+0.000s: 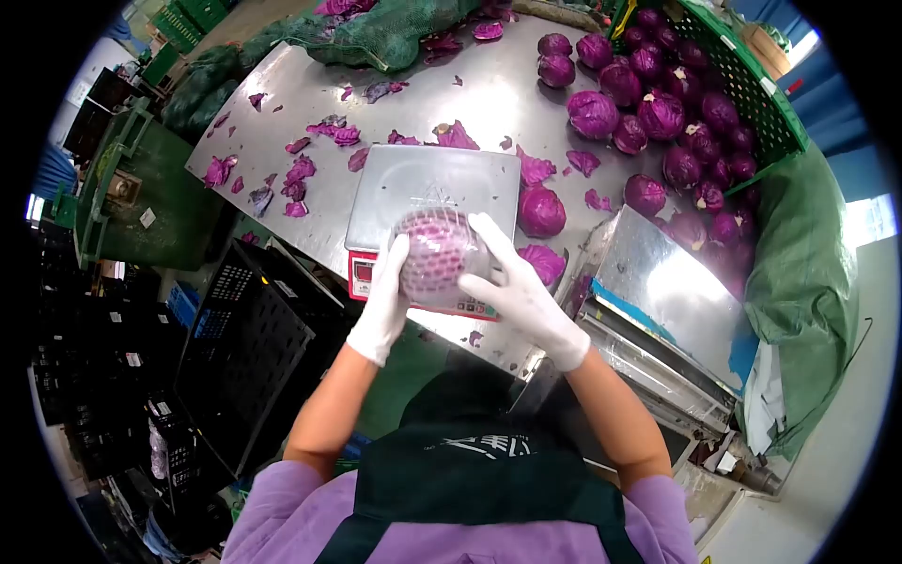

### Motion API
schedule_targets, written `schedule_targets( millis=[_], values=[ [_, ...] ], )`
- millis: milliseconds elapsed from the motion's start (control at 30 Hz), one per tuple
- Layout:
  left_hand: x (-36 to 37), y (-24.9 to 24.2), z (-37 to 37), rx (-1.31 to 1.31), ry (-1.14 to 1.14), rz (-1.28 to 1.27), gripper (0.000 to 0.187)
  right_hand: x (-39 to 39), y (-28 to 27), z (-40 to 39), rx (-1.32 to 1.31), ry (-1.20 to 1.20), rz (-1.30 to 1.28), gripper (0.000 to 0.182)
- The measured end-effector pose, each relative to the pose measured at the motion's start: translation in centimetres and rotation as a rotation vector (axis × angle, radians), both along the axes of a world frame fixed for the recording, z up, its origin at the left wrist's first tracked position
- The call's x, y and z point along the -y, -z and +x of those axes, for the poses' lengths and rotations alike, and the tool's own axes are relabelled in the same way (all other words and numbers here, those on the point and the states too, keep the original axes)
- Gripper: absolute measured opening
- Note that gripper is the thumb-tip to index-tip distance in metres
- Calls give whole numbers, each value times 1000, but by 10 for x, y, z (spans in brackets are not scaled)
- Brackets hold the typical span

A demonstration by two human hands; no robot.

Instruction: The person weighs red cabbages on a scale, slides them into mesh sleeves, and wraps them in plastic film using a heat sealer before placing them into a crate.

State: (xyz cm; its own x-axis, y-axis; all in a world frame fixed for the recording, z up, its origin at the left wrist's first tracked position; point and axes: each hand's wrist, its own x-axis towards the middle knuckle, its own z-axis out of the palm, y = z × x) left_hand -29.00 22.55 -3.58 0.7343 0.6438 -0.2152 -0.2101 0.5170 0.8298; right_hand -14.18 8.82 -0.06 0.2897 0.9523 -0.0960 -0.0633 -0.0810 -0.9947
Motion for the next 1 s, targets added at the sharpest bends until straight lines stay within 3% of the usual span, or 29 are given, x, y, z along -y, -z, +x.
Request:
schedule_targets(
  millis=[100, 133, 167, 200, 233, 300, 367, 433, 533, 633, 667, 700, 733, 800, 833, 867, 900, 933, 967, 1000],
  values=[
    [-29, 13, 25, -326, -77, 379, 75, -43, 31, 11, -12, 72, -81, 86],
    [-39, 21, 27, -320, -85, 374, 75, -51, 49, 18, 117, 75, -67, 87],
    [-52, 36, 26, -451, -17, 481, 79, -58, 62, 23, 245, 73, -51, 88],
    [-64, 38, 24, -585, 52, 585, 82, -63, 53, 24, 187, 81, -78, 89],
    [-75, 42, 19, -593, 115, 531, 87, -65, 45, 23, 126, 85, -112, 90],
    [-92, 44, 3, -485, 20, 448, 87, -63, 29, 21, 200, 129, -100, 89],
    [-120, 49, -15, -503, -124, 554, 87, -59, 31, 30, 185, 175, -141, 87],
    [-122, -2, -36, -431, -259, 427, 90, -50, 32, 37, 59, 245, -167, 83],
    [-122, -15, -48, -439, -345, 364, 90, -39, 45, 44, 106, 285, -210, 71],
    [-90, -3, -25, -360, -146, 424, 94, -36, 54, 36, -6, 323, -217, 74],
    [-86, 36, -10, -375, -64, 598, 100, -39, 55, 32, -91, 362, -209, 77],
    [-62, 30, 1, -284, -41, 420, 123, -43, 56, 28, -92, 356, -211, 77],
    [-50, 34, 9, -340, -27, 601, 124, -49, 57, 21, -121, 353, -194, 77],
    [-34, 44, 17, -275, -200, 598, 113, -71, 26, -7, -150, 258, -249, 74],
    [-35, 43, 22, -176, -245, 538, 107, -73, 12, -31, 1, 380, -232, 68],
    [-39, 35, 15, -149, -236, 452, 100, -70, 43, -19, 171, 285, -128, 66],
    [-46, 24, -2, -119, -217, 362, 93, -74, 16, -21, -21, 100, -114, 64],
    [-50, 13, -19, -91, -237, 238, 76, -71, 28, -30, 66, 115, -48, 63],
    [-53, 5, -41, -170, -319, 154, 62, -64, 29, -37, -121, -97, -92, 62],
    [-60, 29, -65, -217, -465, 293, 45, -65, 22, -49, -4, -73, -38, 67]
  ],
)
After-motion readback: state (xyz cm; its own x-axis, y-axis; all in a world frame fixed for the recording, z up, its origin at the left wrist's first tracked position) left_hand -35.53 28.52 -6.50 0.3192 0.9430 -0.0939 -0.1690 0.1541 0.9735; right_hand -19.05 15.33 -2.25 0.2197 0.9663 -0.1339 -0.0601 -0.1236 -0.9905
